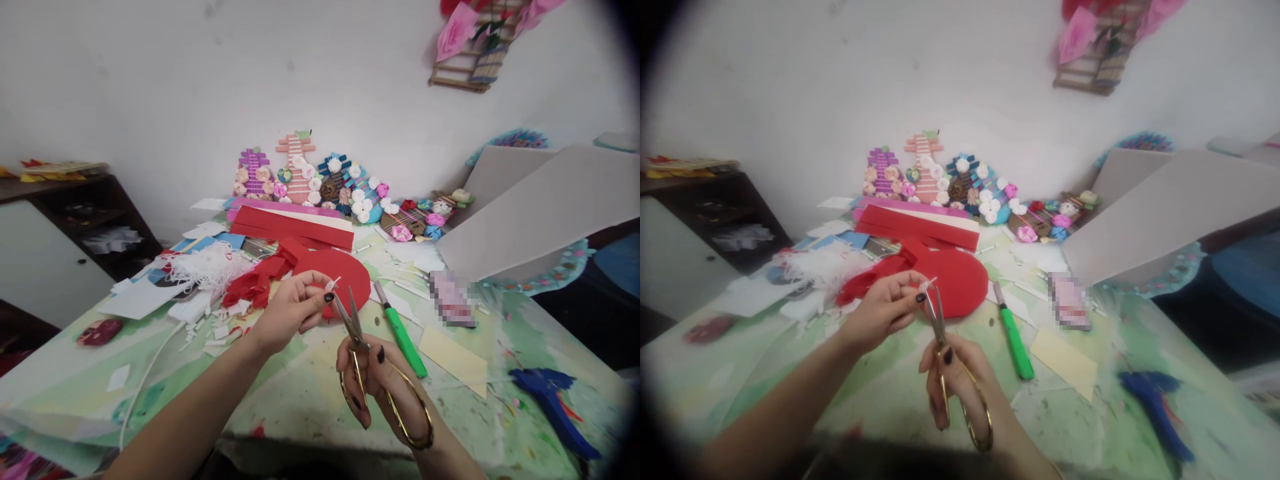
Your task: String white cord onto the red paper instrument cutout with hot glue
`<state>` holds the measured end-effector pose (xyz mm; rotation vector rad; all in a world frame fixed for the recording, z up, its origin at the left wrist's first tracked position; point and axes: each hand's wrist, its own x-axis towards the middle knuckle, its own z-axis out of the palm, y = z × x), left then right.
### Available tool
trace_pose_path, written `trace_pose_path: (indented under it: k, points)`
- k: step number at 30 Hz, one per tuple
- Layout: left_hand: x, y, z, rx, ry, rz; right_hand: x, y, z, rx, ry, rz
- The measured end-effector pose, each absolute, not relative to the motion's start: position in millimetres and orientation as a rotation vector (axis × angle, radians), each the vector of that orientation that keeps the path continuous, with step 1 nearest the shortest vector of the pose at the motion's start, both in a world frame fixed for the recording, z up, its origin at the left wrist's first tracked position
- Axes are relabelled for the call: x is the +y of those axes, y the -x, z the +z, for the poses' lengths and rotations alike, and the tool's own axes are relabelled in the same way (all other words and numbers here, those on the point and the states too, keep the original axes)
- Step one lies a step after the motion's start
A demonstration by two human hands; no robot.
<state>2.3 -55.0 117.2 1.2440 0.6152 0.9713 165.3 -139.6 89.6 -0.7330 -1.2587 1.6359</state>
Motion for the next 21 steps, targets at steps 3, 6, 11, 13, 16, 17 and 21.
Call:
trace_pose_path:
  k: [3, 6, 11, 13, 16, 17, 21]
  points:
    - [-56.6, -2.4, 117.3, 0.612, -1.256, 0.953, -140.7, -164.6, 90.3, -1.223, 0.749, 1.658]
    - [-57.8, -2.7, 117.3, 0.636, -1.285, 0.957, -140.6, -164.6, 93.7, -1.185, 0.755, 1.730]
    - [-57.7, -1.6, 117.7, 0.673, -1.340, 0.976, -138.7, -165.5, 95.6, -1.150, 0.738, 1.776]
    - [-57.5, -0.8, 117.8, 0.680, -1.369, 0.962, -139.0, -166.5, 95.0, -1.162, 0.741, 1.763]
    - [-57.5, 0.0, 117.6, 0.705, -1.415, 0.960, -140.8, -168.4, 93.9, -1.166, 0.723, 1.772]
    - [-57.6, 0.1, 117.4, 0.718, -1.431, 0.963, -141.3, -168.8, 93.4, -1.165, 0.714, 1.785]
    - [-59.1, -0.5, 116.2, 0.769, -1.509, 0.979, -141.0, -168.4, 91.4, -1.168, 0.719, 1.796]
